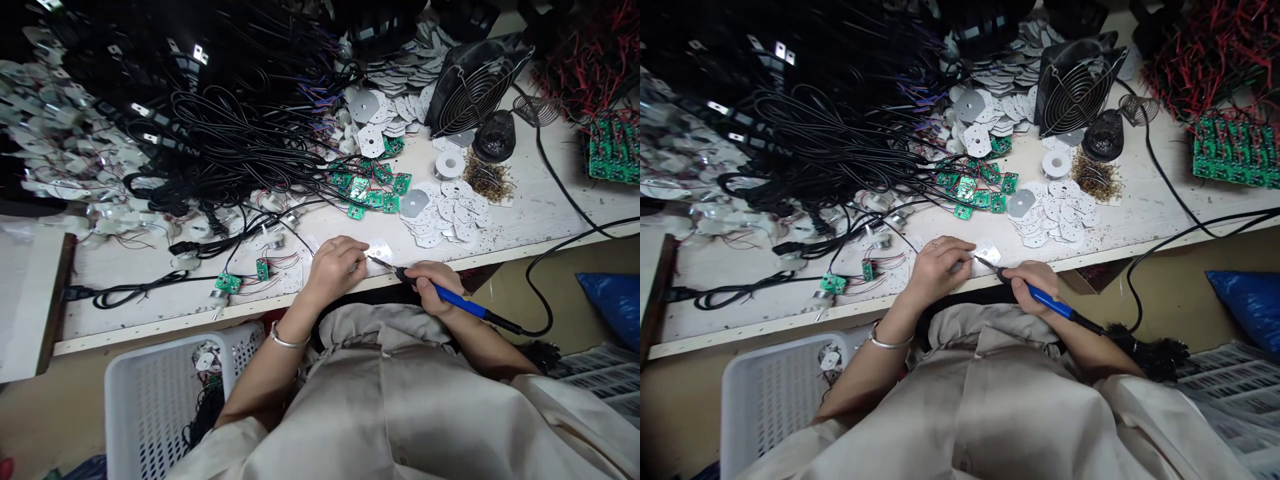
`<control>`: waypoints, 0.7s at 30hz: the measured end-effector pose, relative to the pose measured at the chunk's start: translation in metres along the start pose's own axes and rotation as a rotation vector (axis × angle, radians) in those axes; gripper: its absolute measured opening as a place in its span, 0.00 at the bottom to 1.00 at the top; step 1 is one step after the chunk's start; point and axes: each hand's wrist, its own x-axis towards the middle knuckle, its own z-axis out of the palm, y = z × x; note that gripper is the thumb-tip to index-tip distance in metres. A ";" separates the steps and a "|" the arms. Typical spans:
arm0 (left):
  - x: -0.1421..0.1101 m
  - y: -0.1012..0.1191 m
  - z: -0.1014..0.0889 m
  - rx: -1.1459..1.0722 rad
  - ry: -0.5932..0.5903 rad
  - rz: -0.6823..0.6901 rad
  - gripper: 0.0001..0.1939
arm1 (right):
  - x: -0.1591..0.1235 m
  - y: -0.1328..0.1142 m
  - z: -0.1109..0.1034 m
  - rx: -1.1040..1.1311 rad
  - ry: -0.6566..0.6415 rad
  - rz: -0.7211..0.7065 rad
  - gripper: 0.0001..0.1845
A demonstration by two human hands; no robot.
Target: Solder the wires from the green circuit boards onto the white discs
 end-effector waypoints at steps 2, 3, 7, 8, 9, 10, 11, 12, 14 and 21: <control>0.000 0.000 0.001 -0.005 0.000 -0.010 0.06 | 0.000 0.000 0.000 0.012 0.014 -0.003 0.11; 0.000 0.000 0.001 -0.009 -0.003 -0.018 0.06 | 0.000 0.000 0.000 0.016 0.019 0.000 0.11; -0.001 0.000 0.000 -0.026 -0.020 -0.032 0.06 | 0.001 0.000 0.001 0.013 0.009 0.006 0.11; 0.000 0.000 0.000 -0.030 -0.024 -0.035 0.06 | 0.001 0.000 0.001 0.008 0.001 -0.003 0.11; 0.000 0.000 0.000 -0.032 -0.031 -0.039 0.06 | 0.002 0.000 0.001 0.003 -0.005 -0.014 0.11; 0.000 0.000 -0.001 -0.032 -0.038 -0.045 0.06 | 0.002 0.000 0.001 -0.003 -0.005 -0.024 0.11; 0.000 0.001 -0.001 -0.031 -0.044 -0.051 0.06 | 0.001 0.001 0.002 -0.008 0.000 -0.030 0.12; 0.000 0.001 -0.001 -0.028 -0.046 -0.054 0.06 | 0.000 0.002 0.002 -0.011 0.007 -0.031 0.11; 0.000 0.001 0.000 -0.020 -0.041 -0.053 0.06 | -0.004 0.003 0.002 -0.016 0.027 -0.014 0.11; -0.001 0.001 0.002 -0.010 -0.023 -0.040 0.06 | -0.010 0.005 0.003 -0.013 0.090 0.055 0.13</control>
